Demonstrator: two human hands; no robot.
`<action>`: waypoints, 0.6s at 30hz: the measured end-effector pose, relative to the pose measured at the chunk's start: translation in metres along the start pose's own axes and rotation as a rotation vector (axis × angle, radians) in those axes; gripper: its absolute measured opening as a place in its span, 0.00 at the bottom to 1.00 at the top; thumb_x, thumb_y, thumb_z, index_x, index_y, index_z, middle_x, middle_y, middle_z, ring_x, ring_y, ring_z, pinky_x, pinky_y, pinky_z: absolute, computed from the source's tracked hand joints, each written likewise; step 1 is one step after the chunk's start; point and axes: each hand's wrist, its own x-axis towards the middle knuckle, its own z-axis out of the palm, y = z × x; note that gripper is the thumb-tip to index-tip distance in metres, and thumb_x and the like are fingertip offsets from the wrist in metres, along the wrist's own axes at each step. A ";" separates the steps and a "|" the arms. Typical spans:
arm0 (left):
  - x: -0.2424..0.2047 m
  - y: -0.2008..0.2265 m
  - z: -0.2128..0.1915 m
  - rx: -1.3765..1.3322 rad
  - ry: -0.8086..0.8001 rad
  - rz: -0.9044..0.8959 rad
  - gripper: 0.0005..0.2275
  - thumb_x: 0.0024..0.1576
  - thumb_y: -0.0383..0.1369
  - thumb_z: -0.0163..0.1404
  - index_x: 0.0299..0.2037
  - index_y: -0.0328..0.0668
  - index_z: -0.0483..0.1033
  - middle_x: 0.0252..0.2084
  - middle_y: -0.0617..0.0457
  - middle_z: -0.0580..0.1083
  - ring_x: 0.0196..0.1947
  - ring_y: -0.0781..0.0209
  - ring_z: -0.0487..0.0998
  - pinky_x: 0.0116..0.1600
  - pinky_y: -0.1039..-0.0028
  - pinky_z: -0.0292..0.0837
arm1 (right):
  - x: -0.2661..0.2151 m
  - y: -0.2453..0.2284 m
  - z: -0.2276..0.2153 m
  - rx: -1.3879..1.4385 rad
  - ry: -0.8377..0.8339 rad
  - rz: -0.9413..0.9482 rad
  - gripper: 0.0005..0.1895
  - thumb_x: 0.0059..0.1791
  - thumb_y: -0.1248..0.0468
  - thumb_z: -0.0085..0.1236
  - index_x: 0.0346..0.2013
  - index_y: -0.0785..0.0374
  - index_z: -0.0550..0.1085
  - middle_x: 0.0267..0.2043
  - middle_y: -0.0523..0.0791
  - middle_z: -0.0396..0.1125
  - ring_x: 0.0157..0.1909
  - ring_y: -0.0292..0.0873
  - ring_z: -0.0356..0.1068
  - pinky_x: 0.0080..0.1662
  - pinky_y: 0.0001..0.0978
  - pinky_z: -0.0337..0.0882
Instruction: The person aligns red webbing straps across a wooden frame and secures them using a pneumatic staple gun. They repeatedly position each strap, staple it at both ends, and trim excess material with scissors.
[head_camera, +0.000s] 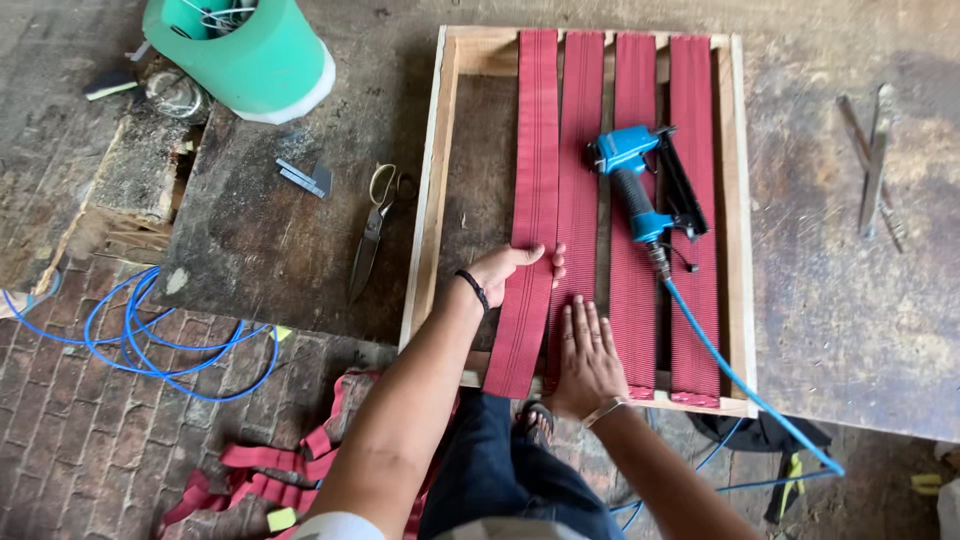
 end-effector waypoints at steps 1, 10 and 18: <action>0.010 0.004 0.001 0.044 0.076 0.004 0.13 0.69 0.31 0.40 0.52 0.33 0.78 0.42 0.51 0.77 0.44 0.57 0.80 0.59 0.67 0.72 | 0.004 0.002 -0.005 -0.025 0.021 0.022 0.70 0.39 0.36 0.61 0.75 0.73 0.32 0.79 0.59 0.22 0.81 0.56 0.21 0.75 0.46 0.29; -0.008 -0.040 0.026 -0.030 0.408 0.013 0.19 0.70 0.41 0.41 0.36 0.32 0.76 0.22 0.56 0.69 0.23 0.63 0.68 0.39 0.67 0.72 | -0.009 -0.011 -0.011 -0.022 0.006 0.085 0.69 0.38 0.40 0.63 0.77 0.62 0.30 0.81 0.55 0.21 0.81 0.53 0.22 0.76 0.43 0.32; -0.077 -0.136 0.061 0.050 0.571 0.015 0.20 0.69 0.43 0.41 0.31 0.36 0.73 0.17 0.59 0.64 0.15 0.66 0.63 0.27 0.67 0.73 | 0.013 -0.001 0.029 -0.121 0.225 0.089 0.68 0.36 0.40 0.64 0.80 0.52 0.34 0.82 0.55 0.26 0.82 0.52 0.27 0.76 0.44 0.35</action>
